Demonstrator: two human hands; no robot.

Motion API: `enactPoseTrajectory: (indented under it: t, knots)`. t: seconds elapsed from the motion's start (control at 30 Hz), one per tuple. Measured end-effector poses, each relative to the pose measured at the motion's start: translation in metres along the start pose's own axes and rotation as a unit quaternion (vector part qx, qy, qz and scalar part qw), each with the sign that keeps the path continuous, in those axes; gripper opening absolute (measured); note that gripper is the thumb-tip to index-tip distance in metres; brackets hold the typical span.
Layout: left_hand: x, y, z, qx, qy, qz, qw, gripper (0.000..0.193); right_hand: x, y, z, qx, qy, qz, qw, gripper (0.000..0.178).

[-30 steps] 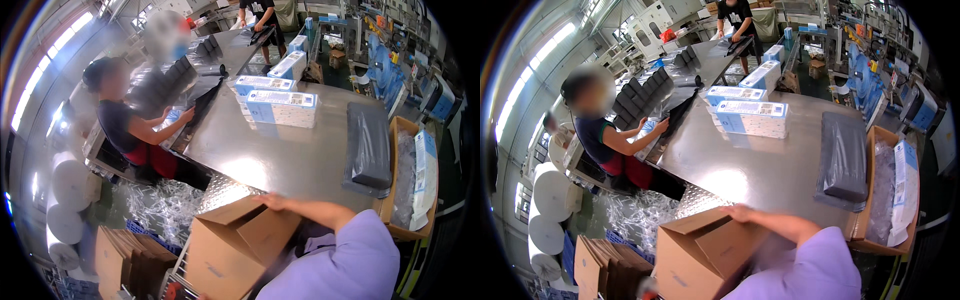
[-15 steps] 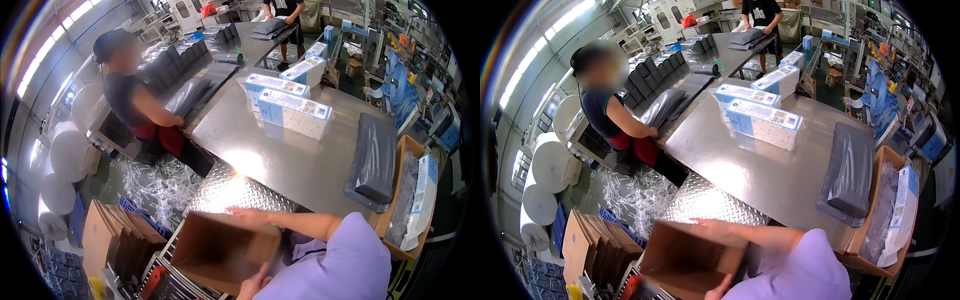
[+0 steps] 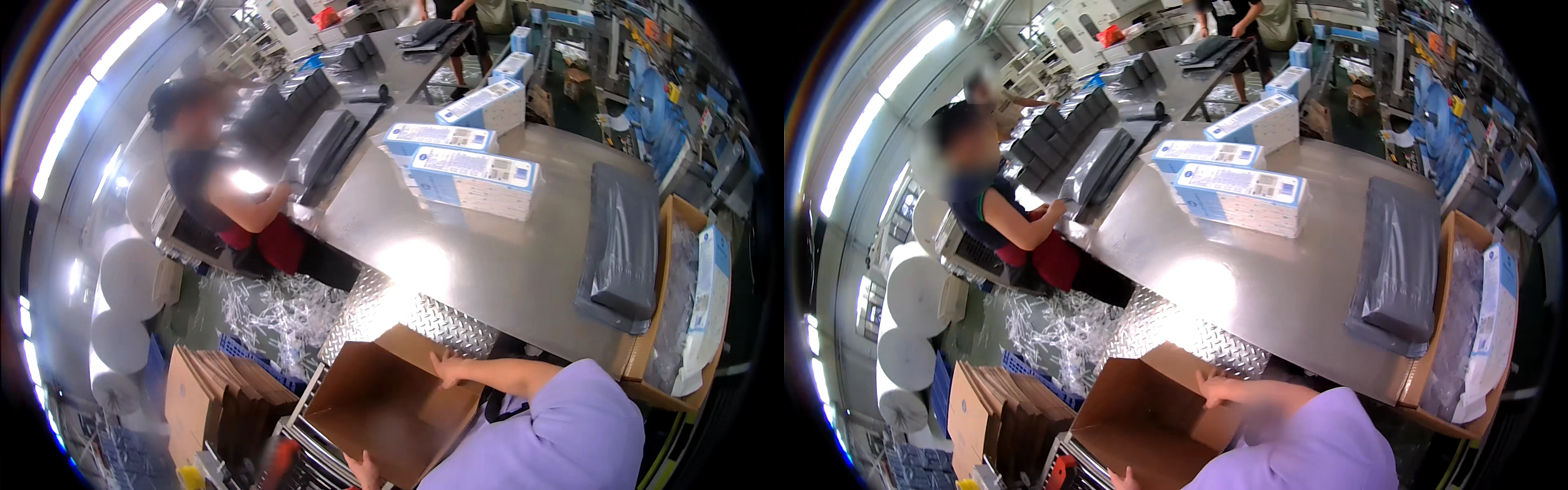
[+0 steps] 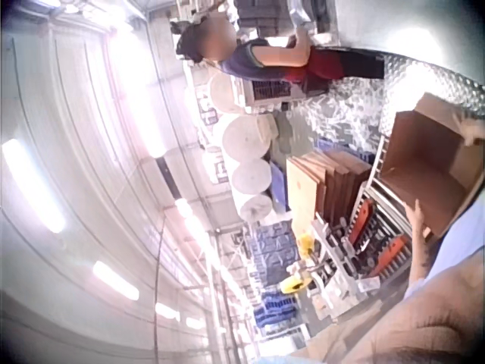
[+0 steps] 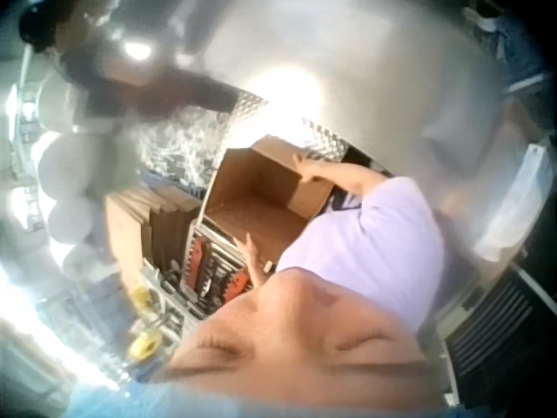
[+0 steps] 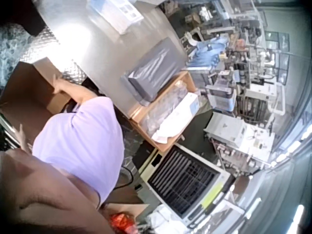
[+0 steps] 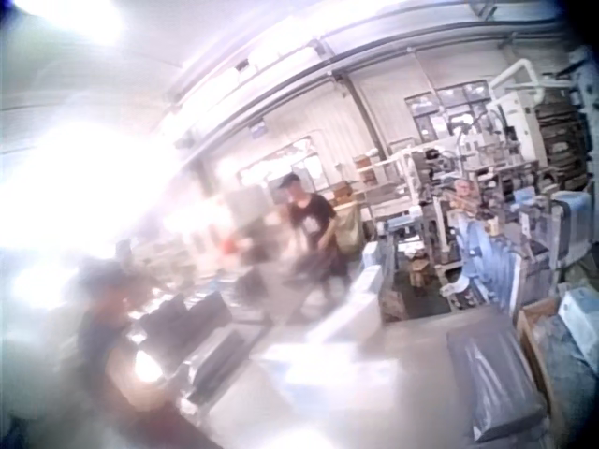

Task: The person picks up boxes of products from a table, packs them into larger cardboard boxes, and feeds the packed boxes into a taping machine.

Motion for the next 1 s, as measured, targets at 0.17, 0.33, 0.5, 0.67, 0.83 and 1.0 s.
enactPoseTrajectory:
  t: [0.17, 0.33, 0.5, 0.67, 0.83, 1.0]
  knots:
    - [0.054, -0.013, 0.035, -0.085, 0.125, 0.061, 0.987, 0.051, 0.024, -0.029, 0.0, -0.09, 0.005, -0.143, 0.986, 0.046]
    - [0.126, -0.006, 0.08, -0.037, -0.029, 0.126, 0.991, 0.049, 0.05, -0.004, -0.217, 0.28, 0.249, -0.164, 0.912, 0.032]
    - [0.122, -0.004, 0.074, -0.014, -0.047, 0.069, 0.996, 0.056, 0.132, 0.03, -0.433, 0.452, 0.149, 0.007, 0.88, 0.064]
    - [0.125, 0.002, 0.073, -0.02, -0.134, -0.037, 0.99, 0.065, 0.175, -0.008, -0.498, 0.43, 0.086, -0.009, 0.899, 0.057]
    - [0.155, 0.016, 0.069, -0.013, -0.162, -0.068, 0.984, 0.064, 0.176, -0.029, -0.504, 0.43, 0.075, 0.029, 0.899, 0.049]
    - [0.329, 0.014, 0.09, 0.096, -0.31, 0.287, 0.901, 0.054, 0.221, -0.027, -0.559, 0.514, 0.043, 0.06, 0.855, 0.042]
Point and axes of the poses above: each hand's wrist, its own y-axis away from the middle knuckle, its own z-axis out of the palm, x = y × z, the point moved 9 cm from there along -y, towards the middle knuckle, and after that the axes turned 6 degrees about -y, right-handed, at the moved point
